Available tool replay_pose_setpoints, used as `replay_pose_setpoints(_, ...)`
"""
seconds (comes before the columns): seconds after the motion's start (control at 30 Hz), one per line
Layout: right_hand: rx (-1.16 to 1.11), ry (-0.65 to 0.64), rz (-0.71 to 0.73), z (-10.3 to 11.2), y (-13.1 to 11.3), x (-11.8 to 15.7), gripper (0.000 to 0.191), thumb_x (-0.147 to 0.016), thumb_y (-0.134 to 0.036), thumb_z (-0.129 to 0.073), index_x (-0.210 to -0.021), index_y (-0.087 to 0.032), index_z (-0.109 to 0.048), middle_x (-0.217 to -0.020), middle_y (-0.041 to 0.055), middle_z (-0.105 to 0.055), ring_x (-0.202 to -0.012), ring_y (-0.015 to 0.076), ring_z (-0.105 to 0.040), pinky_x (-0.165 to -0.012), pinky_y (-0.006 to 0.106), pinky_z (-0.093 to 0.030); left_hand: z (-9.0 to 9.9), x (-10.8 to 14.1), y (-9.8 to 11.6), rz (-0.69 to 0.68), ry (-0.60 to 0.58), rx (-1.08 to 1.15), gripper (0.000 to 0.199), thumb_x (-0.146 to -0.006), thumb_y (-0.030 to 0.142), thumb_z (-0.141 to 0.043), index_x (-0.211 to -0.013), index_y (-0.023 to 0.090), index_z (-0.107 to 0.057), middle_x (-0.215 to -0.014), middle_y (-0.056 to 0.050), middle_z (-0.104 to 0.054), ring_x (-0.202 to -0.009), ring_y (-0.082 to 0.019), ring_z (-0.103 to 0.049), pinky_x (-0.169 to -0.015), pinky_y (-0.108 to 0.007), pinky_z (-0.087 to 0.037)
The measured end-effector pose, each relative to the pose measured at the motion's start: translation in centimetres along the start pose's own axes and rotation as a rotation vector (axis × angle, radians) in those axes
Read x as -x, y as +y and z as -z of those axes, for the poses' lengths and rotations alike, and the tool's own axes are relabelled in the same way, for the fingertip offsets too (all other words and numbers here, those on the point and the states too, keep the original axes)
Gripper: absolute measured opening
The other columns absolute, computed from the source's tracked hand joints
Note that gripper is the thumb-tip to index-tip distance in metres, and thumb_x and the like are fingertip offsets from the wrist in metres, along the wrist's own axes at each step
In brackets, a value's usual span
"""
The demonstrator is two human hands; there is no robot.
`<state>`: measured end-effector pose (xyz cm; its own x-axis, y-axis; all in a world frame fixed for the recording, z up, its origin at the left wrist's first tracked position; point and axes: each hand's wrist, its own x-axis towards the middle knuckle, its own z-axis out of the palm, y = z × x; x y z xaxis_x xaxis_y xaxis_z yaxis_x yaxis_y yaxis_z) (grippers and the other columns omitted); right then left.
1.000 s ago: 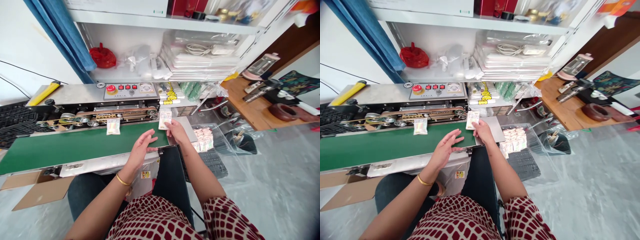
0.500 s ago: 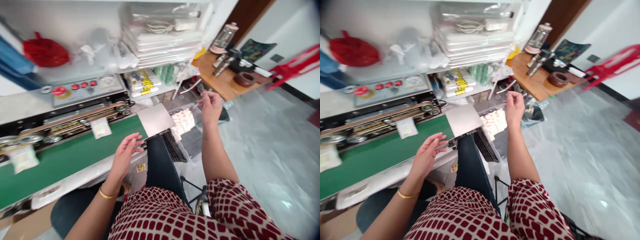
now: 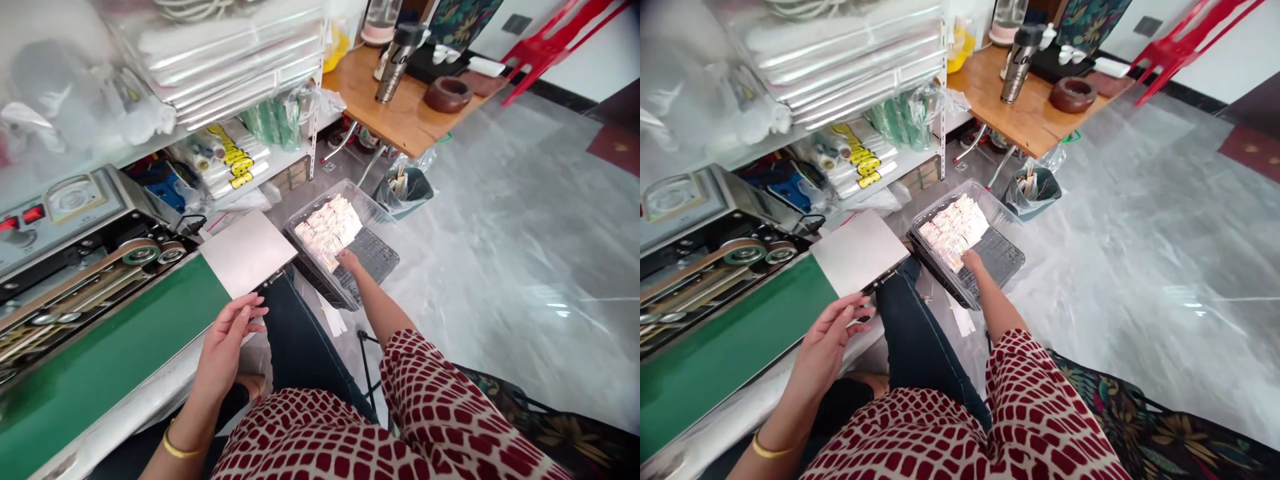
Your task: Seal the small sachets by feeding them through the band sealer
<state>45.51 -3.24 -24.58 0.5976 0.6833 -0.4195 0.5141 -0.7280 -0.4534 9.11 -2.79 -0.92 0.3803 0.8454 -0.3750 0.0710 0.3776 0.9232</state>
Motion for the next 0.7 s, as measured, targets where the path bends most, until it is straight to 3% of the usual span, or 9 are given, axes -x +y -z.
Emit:
replay_pose_setpoints(0.13,0.140,-0.070,0.003,-3.0,-0.4,-0.8,0.045,-0.081,-0.036,-0.073,-0.117,-0.011,-0.062,-0.122,0.0157,-0.063,-0.111,0.0256,-0.059,-0.092,0.031,-0.044,-1.2,-0.7,-0.4,0.022,-0.007,-0.038,0.030,-0.093,0.039,-0.059,-0.118,0.022,-0.065,-0.124,-0.009,-0.064,-0.106,-0.022,-0.064,-0.076,-0.030,-0.057)
replay_pose_setpoints(0.3,0.240,-0.036,0.061,-3.6,-1.1,0.0,0.055,-0.088,-0.042,-0.063,-0.131,-0.011,-0.051,-0.134,0.0199,-0.053,-0.123,0.0309,-0.048,-0.102,0.038,-0.037,-3.0,-1.4,-0.8,0.043,-0.038,-0.068,0.031,-0.094,0.039,-0.057,-0.119,0.022,-0.064,-0.127,-0.010,-0.063,-0.107,-0.023,-0.064,-0.076,-0.031,-0.058)
replay_pose_setpoints(0.5,0.403,0.089,0.469,-2.1,-2.9,-0.7,0.064,-0.087,-0.025,-0.059,-0.146,-0.014,-0.036,-0.147,0.0197,-0.042,-0.127,0.0342,-0.040,-0.106,0.047,-0.032,-3.8,-2.0,-0.8,0.040,-0.055,-0.123,0.029,-0.096,0.038,-0.055,-0.119,0.022,-0.064,-0.126,-0.009,-0.063,-0.106,-0.022,-0.064,-0.078,-0.031,-0.057)
replay_pose_setpoints(0.57,0.336,0.086,0.402,-1.2,-2.8,-2.2,0.058,-0.086,-0.022,-0.058,-0.142,-0.015,-0.041,-0.144,0.0167,-0.046,-0.126,0.0318,-0.042,-0.105,0.044,-0.034,-3.7,-2.0,-0.9,0.044,-0.049,-0.127,0.029,-0.096,0.038,-0.055,-0.118,0.023,-0.064,-0.125,-0.008,-0.064,-0.106,-0.022,-0.064,-0.077,-0.030,-0.057)
replay_pose_setpoints(0.7,0.166,0.196,-0.011,1.1,-0.2,-5.9,0.040,-0.091,-0.020,-0.046,-0.130,-0.010,-0.049,-0.130,0.0198,-0.052,-0.117,0.0290,-0.049,-0.101,0.040,-0.039,-3.4,-1.8,-1.3,0.061,-0.051,-0.135,0.030,-0.096,0.039,-0.054,-0.119,0.023,-0.064,-0.124,-0.008,-0.063,-0.106,-0.021,-0.063,-0.078,-0.030,-0.057)
